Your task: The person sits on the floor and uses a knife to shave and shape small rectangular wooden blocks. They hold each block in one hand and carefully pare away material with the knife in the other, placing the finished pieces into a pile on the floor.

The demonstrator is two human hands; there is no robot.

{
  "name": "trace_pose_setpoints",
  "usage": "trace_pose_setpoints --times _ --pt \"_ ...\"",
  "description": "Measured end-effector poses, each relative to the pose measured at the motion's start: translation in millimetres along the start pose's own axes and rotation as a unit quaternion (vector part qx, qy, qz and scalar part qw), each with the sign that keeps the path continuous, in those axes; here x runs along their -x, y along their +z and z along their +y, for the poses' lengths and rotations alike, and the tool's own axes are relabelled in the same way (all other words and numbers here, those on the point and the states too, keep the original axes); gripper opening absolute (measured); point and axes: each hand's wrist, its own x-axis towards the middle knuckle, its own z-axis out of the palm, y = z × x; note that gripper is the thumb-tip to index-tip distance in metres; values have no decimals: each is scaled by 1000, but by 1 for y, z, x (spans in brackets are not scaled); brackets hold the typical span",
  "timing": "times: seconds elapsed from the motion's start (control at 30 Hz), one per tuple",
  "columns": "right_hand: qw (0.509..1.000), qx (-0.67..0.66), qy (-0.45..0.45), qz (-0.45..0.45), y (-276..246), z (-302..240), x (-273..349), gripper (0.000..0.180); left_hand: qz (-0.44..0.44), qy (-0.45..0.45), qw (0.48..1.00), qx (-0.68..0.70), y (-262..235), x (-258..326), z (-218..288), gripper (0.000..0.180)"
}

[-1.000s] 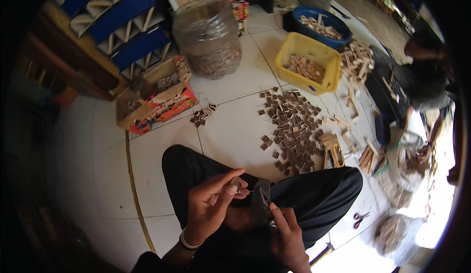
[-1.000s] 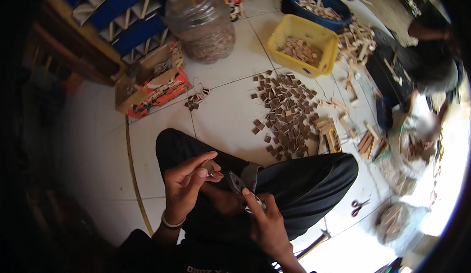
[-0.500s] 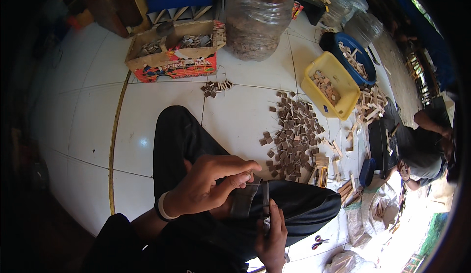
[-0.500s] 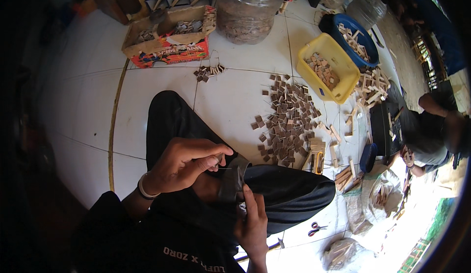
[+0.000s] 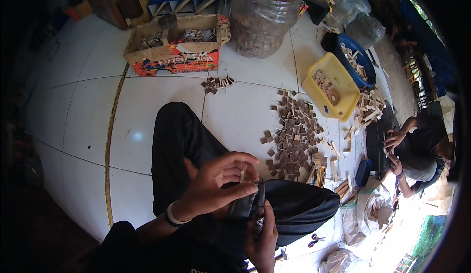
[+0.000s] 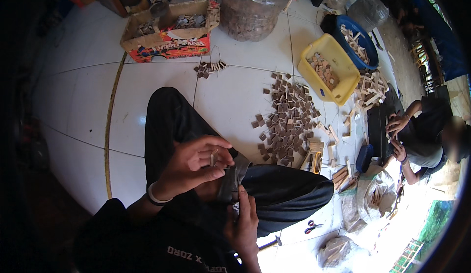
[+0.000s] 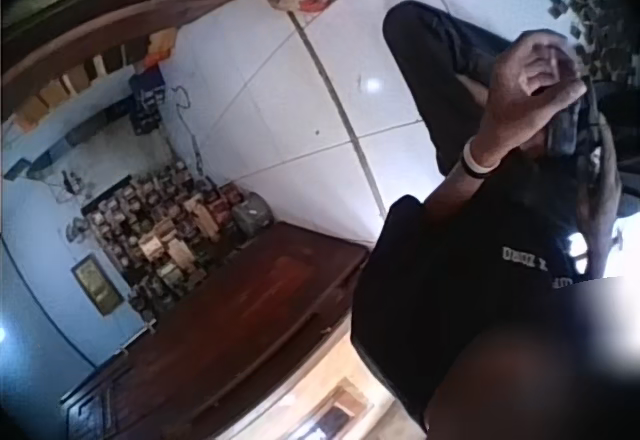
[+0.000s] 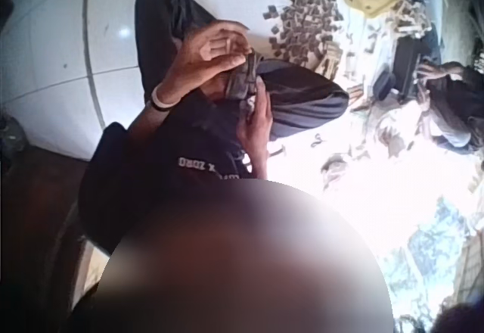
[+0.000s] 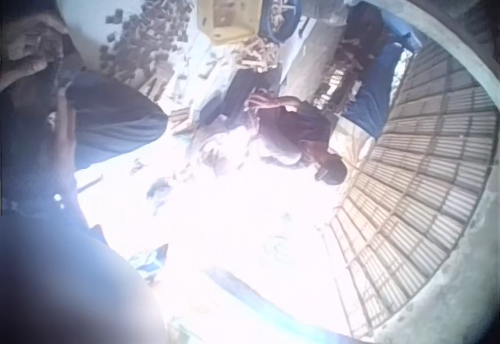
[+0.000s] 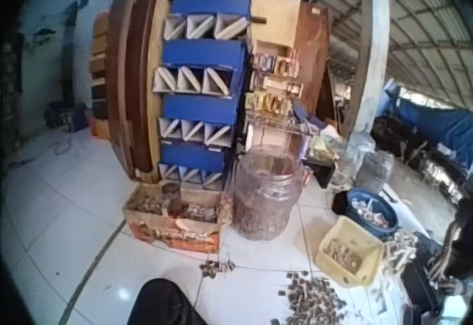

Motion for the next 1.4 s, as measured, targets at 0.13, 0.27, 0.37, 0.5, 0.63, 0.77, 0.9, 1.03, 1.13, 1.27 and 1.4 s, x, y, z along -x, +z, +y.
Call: trace_pose_setpoints --times 0.13,0.27,0.37,0.5,0.63,0.77,0.9,1.03,1.13,1.27,1.4 --pt "1000 8 18 -23 2 -4 5 69 -35 -75 988 128 3 -3 -6 41" --pt "986 -130 72 -80 -4 -8 9 69 -60 -111 978 168 -3 -4 -9 40" --pt "904 -345 166 -189 -18 -9 13 72 -100 -160 957 222 -9 -2 -9 41" --pt "840 -457 204 -209 -20 -9 14 77 -101 -186 954 213 -11 -1 -9 52" --pt "873 -412 180 -188 -15 -6 13 75 -93 -138 968 187 -12 -7 -9 55" --pt "880 -401 189 -171 -13 -4 14 75 -49 -136 968 203 -18 -8 -8 52" --pt "890 -371 218 -149 -14 -5 15 77 -65 -107 978 166 -24 -14 -6 43" --pt "899 -352 243 -97 -18 -4 9 80 -70 -28 997 18 -26 -18 -1 38" --pt "900 -348 249 -86 -20 -6 6 86 -124 53 989 -57 -21 -22 -3 35" --pt "890 -368 256 -81 -20 -16 9 86 -131 58 988 -62 -12 -21 -5 36" --pt "902 -348 241 -84 -17 -17 9 87 -127 56 987 -75 -11 -20 -4 36"
